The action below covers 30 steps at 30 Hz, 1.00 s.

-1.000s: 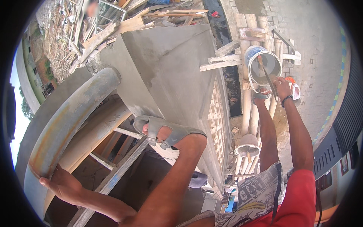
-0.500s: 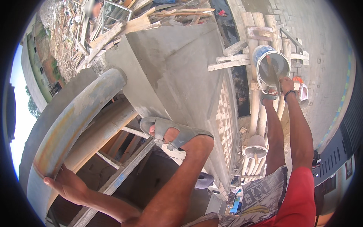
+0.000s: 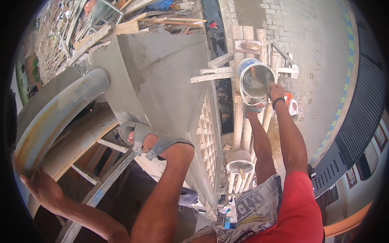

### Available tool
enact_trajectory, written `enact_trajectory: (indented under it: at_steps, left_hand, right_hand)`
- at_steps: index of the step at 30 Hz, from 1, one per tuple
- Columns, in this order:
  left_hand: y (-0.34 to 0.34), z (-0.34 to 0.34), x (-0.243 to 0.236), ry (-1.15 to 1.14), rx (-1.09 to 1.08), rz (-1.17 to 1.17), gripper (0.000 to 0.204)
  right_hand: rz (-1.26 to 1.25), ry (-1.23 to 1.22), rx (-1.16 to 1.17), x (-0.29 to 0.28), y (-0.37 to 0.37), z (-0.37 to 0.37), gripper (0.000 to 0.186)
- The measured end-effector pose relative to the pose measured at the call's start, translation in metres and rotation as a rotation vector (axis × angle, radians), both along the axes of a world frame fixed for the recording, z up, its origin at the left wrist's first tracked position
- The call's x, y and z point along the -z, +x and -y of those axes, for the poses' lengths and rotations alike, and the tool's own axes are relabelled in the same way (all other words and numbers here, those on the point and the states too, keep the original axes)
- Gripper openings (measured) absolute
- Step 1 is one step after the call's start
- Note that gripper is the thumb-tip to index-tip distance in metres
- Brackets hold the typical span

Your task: The person smooths a vertical concrete surface using a trowel and a bucket of water. They repeatedly dip the trowel into the water and apply it to the surface to achieve a smooth finish.

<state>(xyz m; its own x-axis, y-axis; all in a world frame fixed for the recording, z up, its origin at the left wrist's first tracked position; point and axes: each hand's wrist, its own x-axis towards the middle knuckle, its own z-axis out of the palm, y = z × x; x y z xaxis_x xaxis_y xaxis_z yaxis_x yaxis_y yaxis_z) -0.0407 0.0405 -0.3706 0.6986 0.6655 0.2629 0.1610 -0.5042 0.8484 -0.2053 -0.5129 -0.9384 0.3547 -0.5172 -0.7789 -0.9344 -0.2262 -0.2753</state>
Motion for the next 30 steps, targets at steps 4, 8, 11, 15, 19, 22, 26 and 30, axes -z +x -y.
enact_trajectory:
  at_steps: [4,8,11,15,19,22,26,30]
  left_hand:
    - [0.012,0.007,0.013,-0.032,0.049,0.054,0.06]
    - [0.005,0.01,0.009,-0.031,0.04,0.068,0.054]
    - [0.013,0.015,0.022,-0.018,0.028,0.095,0.05]
    - [0.013,0.015,0.018,0.032,0.021,0.05,0.049]
    - [0.009,0.011,0.022,0.139,-0.02,0.049,0.047]
    - [0.015,0.015,0.022,0.074,0.015,0.121,0.044]
    - [0.015,0.012,0.025,0.091,0.024,0.12,0.039]
    - [0.011,-0.005,0.027,0.191,0.08,0.033,0.034]
  right_hand:
    - [-0.006,0.048,-0.15,0.029,-0.024,0.015,0.034]
    - [0.079,0.083,-0.278,-0.077,0.011,-0.027,0.039]
    - [0.247,-0.05,-0.527,-0.079,-0.001,0.0,0.038]
    - [0.397,-0.06,-0.535,-0.064,-0.011,0.03,0.038]
    - [0.154,0.022,-0.61,-0.097,0.015,0.029,0.037]
    - [0.439,0.054,-0.557,-0.098,0.007,0.037,0.037]
    - [0.156,0.116,-0.643,-0.144,0.03,0.025,0.035]
    - [0.24,0.212,-0.497,-0.158,0.025,0.026,0.032]
